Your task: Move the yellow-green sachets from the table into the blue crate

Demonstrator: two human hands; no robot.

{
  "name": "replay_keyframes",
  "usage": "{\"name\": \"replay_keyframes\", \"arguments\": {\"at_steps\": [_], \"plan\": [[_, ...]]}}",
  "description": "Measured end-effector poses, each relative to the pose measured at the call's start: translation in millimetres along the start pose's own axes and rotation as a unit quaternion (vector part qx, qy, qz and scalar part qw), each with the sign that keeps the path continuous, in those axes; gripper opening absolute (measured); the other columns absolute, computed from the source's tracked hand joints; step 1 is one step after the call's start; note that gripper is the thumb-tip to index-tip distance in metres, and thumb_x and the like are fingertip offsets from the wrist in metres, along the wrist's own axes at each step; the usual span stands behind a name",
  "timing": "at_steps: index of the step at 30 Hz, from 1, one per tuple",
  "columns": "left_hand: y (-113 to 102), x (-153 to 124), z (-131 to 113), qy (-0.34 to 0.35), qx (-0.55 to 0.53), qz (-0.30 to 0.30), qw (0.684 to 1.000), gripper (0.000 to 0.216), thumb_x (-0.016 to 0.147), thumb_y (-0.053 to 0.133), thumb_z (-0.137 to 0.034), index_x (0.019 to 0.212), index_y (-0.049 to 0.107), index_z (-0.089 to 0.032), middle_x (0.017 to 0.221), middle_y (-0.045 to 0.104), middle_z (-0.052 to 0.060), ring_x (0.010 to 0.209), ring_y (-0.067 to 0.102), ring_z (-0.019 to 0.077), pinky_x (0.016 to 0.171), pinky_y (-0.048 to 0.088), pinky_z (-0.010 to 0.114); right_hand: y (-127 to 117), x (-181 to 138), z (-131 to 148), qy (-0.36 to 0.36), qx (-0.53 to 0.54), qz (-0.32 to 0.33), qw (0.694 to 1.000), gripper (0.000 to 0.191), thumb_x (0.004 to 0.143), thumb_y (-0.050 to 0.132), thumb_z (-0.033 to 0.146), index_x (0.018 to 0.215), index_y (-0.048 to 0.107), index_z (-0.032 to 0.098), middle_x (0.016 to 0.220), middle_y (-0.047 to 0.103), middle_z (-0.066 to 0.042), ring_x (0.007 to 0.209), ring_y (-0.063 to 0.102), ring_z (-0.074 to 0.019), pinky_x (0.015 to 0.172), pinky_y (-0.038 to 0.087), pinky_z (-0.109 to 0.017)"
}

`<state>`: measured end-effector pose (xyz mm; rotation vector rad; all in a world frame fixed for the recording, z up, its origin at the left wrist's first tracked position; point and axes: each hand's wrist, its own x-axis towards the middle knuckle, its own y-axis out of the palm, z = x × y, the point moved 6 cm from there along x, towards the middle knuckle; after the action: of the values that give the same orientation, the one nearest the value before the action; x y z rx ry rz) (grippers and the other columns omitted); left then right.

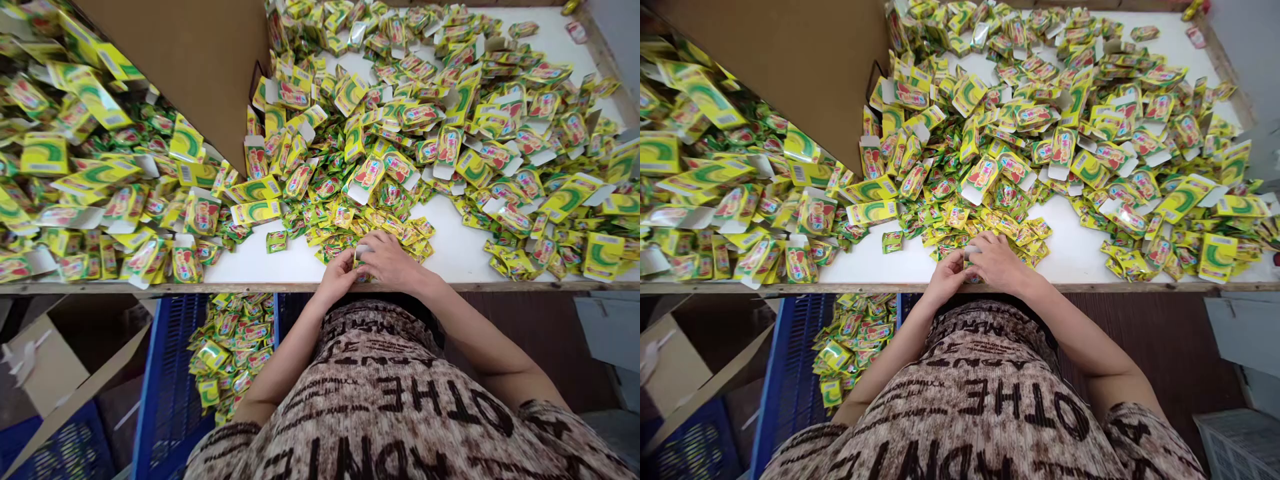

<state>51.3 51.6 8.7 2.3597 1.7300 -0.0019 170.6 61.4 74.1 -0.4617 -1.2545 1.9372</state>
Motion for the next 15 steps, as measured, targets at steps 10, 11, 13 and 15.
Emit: {"name": "replay_keyframes", "arguments": {"at_steps": [10,11,13,15], "plan": [[-5.9,-6.6,6.9,-0.028,-0.031,-0.048,0.998,0.042,0.079,0.076,-0.048,0.109,0.07,-0.019,0.107,0.073,0.005,0.1,0.064,0.0204,0.092,0.048,0.031,-2.2,-11.6,-11.4,0.07,0.179,-0.108,0.975,0.02,0.094,0.062,0.036,0.1,0.073,0.021,0.12,0.065,-0.012,0.115,0.054,-0.0275,0.101,0.045,-0.048],[-7.9,-7.8,8.6,-0.034,-0.037,-0.063,0.997,0.042,0.082,0.072,-0.051,0.109,0.071,-0.02,0.108,0.073,0.005,0.101,0.064,0.0208,0.092,0.049,0.031,-2.9,-16.3,-17.6,0.108,0.235,-0.157,0.953,0.02,0.095,0.06,0.036,0.103,0.073,0.022,0.116,0.067,-0.01,0.11,0.058,-0.0248,0.097,0.048,-0.045],[-10.9,-10.3,11.5,-0.053,-0.061,-0.087,0.993,0.043,0.086,0.065,-0.056,0.106,0.074,-0.019,0.106,0.074,0.006,0.1,0.065,0.0212,0.091,0.05,0.032,6.2,-28.2,-31.9,0.206,0.357,-0.221,0.884,0.021,0.091,0.064,0.038,0.102,0.072,0.022,0.097,0.069,-0.006,0.087,0.064,-0.0191,0.078,0.054,-0.035],[-11.2,-11.8,11.5,-0.076,-0.094,-0.084,0.989,0.04,0.086,0.066,-0.055,0.1,0.076,-0.019,0.1,0.075,0.006,0.097,0.066,0.0205,0.09,0.051,0.032,26.6,-37.2,-38.7,0.286,0.472,-0.209,0.807,0.025,0.083,0.07,0.043,0.094,0.07,0.021,0.075,0.064,0.0,0.062,0.058,-0.0142,0.054,0.049,-0.027]]}}
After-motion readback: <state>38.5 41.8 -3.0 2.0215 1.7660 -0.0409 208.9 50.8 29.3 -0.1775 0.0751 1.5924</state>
